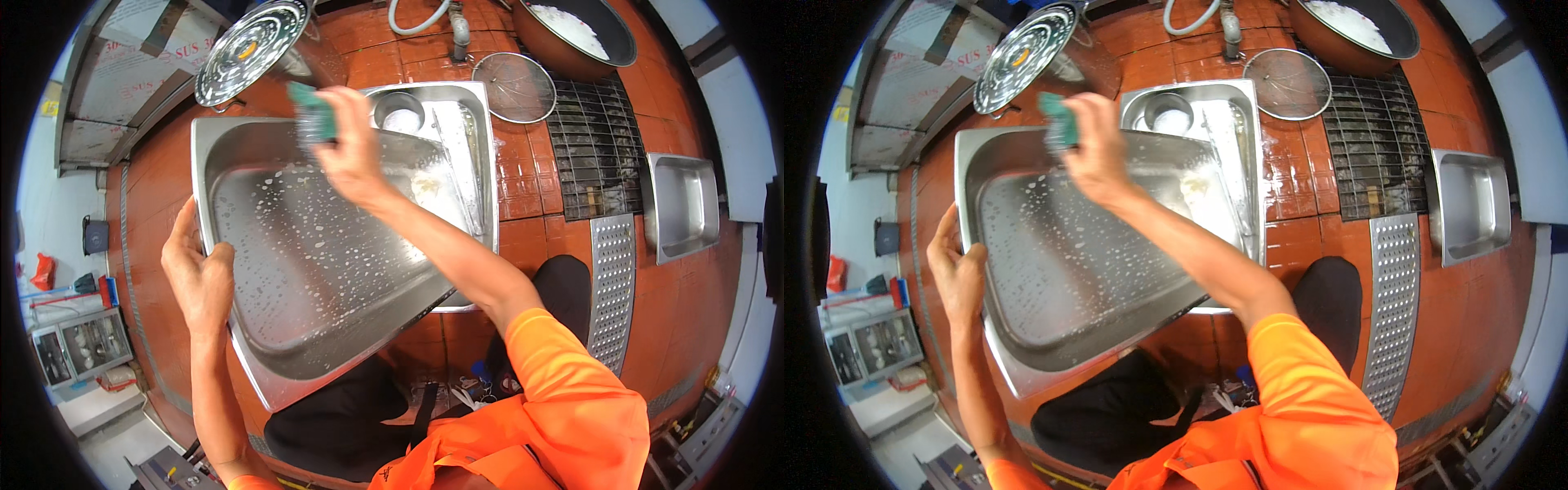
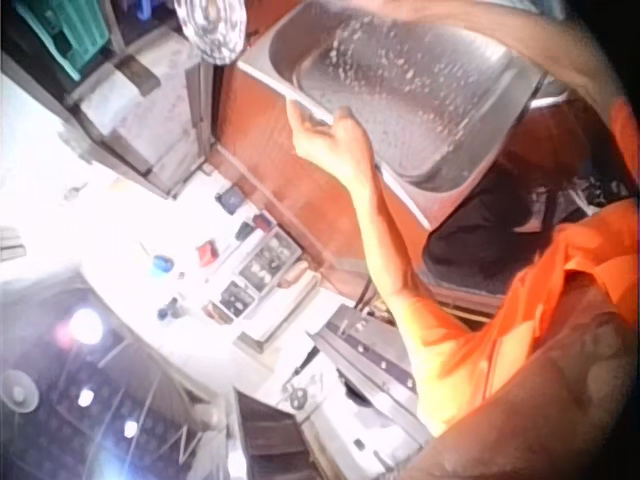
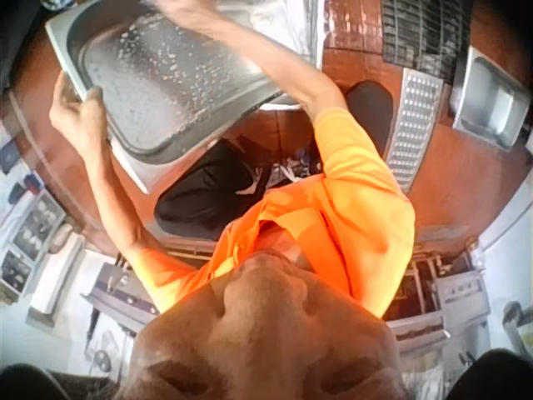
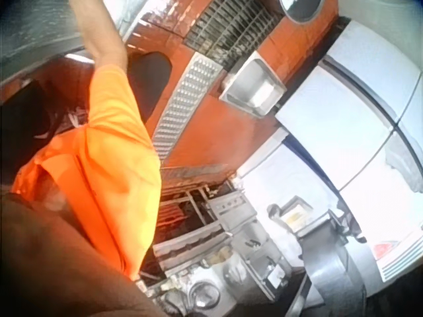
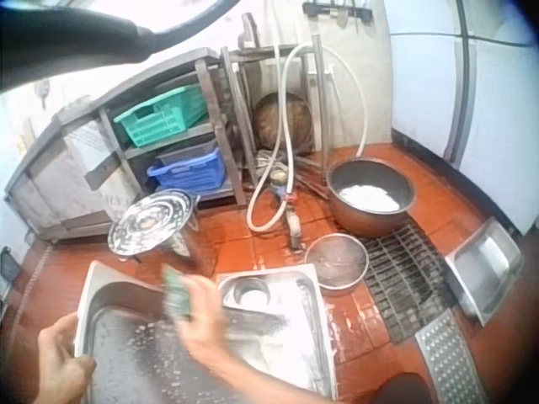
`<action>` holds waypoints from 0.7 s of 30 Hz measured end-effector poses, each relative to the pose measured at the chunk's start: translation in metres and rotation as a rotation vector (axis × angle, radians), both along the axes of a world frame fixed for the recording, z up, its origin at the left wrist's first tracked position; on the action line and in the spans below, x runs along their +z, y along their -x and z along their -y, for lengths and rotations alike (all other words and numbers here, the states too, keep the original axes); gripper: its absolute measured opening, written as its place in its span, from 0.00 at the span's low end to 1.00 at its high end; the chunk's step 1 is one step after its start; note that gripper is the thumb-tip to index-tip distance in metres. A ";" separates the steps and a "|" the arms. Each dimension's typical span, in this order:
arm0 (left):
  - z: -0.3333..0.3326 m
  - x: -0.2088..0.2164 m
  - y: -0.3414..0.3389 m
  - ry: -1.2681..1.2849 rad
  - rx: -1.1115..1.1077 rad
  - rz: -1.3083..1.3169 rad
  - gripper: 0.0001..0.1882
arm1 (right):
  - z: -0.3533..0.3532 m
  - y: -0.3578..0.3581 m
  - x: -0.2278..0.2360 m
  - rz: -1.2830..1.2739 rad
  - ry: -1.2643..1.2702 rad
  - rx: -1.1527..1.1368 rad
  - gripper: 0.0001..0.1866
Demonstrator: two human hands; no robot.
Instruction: The person scrubs a round metal lid with a green sponge, then moves to a sink to scrub a rectangular metal tray. The person uses the sponge to clean the surfaces of the utensils in a commercial kitchen setting.
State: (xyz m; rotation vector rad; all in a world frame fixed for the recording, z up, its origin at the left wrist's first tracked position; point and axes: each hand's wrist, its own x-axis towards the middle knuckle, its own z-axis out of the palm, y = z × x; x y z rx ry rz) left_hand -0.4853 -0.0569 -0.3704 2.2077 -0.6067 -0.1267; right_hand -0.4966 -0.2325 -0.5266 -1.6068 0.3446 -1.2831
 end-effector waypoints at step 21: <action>-0.007 -0.002 -0.003 0.044 0.083 -0.007 0.33 | 0.027 -0.013 -0.059 -0.315 0.354 0.105 0.29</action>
